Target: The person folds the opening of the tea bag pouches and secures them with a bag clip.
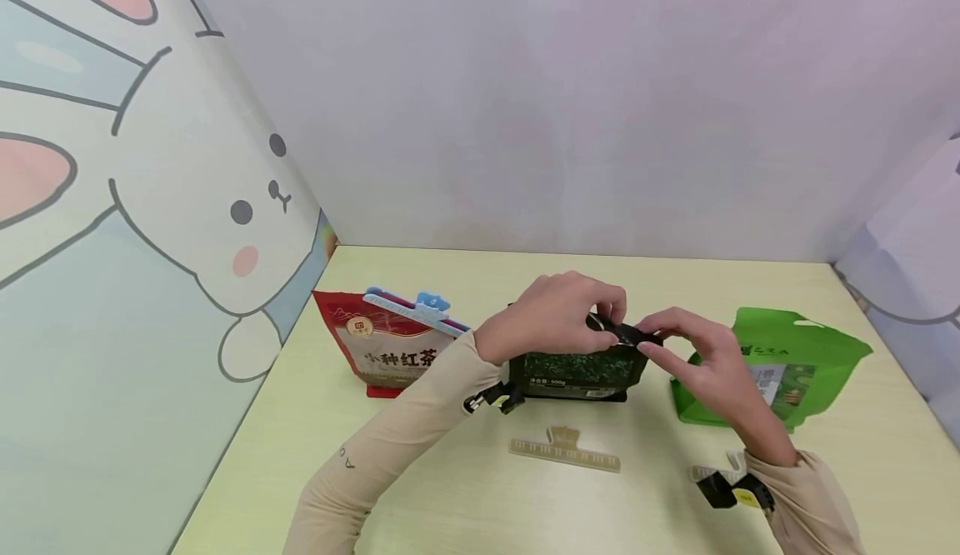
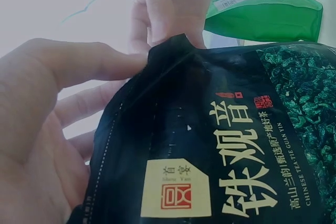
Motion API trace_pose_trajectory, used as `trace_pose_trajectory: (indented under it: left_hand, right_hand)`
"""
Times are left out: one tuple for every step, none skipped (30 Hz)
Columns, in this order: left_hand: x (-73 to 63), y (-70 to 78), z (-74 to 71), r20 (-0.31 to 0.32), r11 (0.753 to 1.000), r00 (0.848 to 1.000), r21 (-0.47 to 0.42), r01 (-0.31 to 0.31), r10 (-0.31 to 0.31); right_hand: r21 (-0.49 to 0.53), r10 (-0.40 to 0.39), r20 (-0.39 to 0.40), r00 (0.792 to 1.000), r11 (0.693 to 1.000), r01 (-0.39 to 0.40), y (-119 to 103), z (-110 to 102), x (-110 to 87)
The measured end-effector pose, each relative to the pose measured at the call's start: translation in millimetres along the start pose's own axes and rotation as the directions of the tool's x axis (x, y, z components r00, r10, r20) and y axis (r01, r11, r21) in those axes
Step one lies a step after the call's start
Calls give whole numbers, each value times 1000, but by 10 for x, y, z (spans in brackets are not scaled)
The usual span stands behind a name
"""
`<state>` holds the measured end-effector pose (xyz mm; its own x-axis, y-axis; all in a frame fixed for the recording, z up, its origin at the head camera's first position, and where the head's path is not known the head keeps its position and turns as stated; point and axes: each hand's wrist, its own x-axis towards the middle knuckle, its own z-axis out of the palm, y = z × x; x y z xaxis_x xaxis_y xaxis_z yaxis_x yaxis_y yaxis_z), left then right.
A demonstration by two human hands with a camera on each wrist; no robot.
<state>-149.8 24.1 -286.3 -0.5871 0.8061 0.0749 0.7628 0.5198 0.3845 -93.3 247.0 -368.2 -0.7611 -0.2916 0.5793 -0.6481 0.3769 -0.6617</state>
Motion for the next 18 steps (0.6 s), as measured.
trace_pose_trajectory:
  left_hand:
    - [0, -1, 1, -1, 1000, 1000, 3, 0, 0]
    - [-1, -2, 2, -3, 1000, 1000, 4, 0, 0]
    - [-2, -3, 3, -5, 1000, 1000, 5, 0, 0]
    - [-3, -2, 5, -7, 1000, 1000, 6, -2, 2]
    - [-5, 1, 7, -8, 1000, 1000, 6, -2, 2]
    - [-6, 4, 9, -10, 1000, 1000, 6, -2, 2]
    - [-8, 6, 10, -11, 1000, 1000, 7, 0, 0]
    - [-9, 9, 11, -11, 1000, 1000, 9, 5, -5]
    - [-10, 13, 11, -12, 1000, 1000, 12, 8, -8]
    - [-9, 16, 11, -11, 1000, 1000, 16, 13, -13]
    - [-9, 19, 10, -9, 1000, 1000, 19, 21, -21]
    - [-8, 23, 10, -6, 999, 1000, 24, 29, -28]
    - [-8, 27, 8, -3, 999, 999, 28, 35, -35]
    - [-6, 30, 9, -2, 999, 999, 33, 41, -41]
    - [-6, 34, 8, -2, 998, 999, 38, 46, -46]
    - [-6, 36, 8, -2, 998, 999, 42, 52, -52]
    - [-5, 38, 9, -3, 997, 998, 46, 59, -59]
    - [-5, 41, 11, -7, 997, 998, 52, 65, -64]
  right_hand:
    - [-4, 7, 1, 1000, 1000, -7, 0, 1, 0]
    - [-7, 13, 2, 1000, 1000, -13, -1, 2, 1]
    - [-11, 20, 3, 1000, 1000, -20, -2, 3, 2]
    - [-19, 24, 2, 1000, 1000, -24, -7, 3, 1]
    - [-28, 25, 1, 1000, 999, -25, -11, 3, 1]
    - [-38, 24, 0, 1000, 999, -24, -15, 2, 2]
    - [-46, 21, -1, 1000, 999, -21, -18, 2, 3]
    - [-56, 22, 0, 1000, 998, -22, -20, 1, 5]
    - [-66, 23, 2, 1000, 998, -23, -20, 1, 6]
    - [-74, 23, 5, 1000, 997, -23, -19, 2, 7]
    - [-76, 26, 10, 1000, 997, -25, -16, 3, 9]
    - [-81, 33, 15, 999, 996, -32, -14, 5, 10]
    - [-86, 33, 18, 999, 996, -32, -10, 8, 12]
    - [-90, 42, 23, 999, 995, -40, -5, 11, 13]
    - [-91, 46, 26, 999, 995, -43, -1, 14, 15]
    - [-96, 46, 28, 999, 994, -43, 4, 17, 16]
    - [-101, 51, 30, 998, 994, -48, 7, 20, 18]
    - [-106, 55, 32, 998, 993, -52, 10, 22, 18]
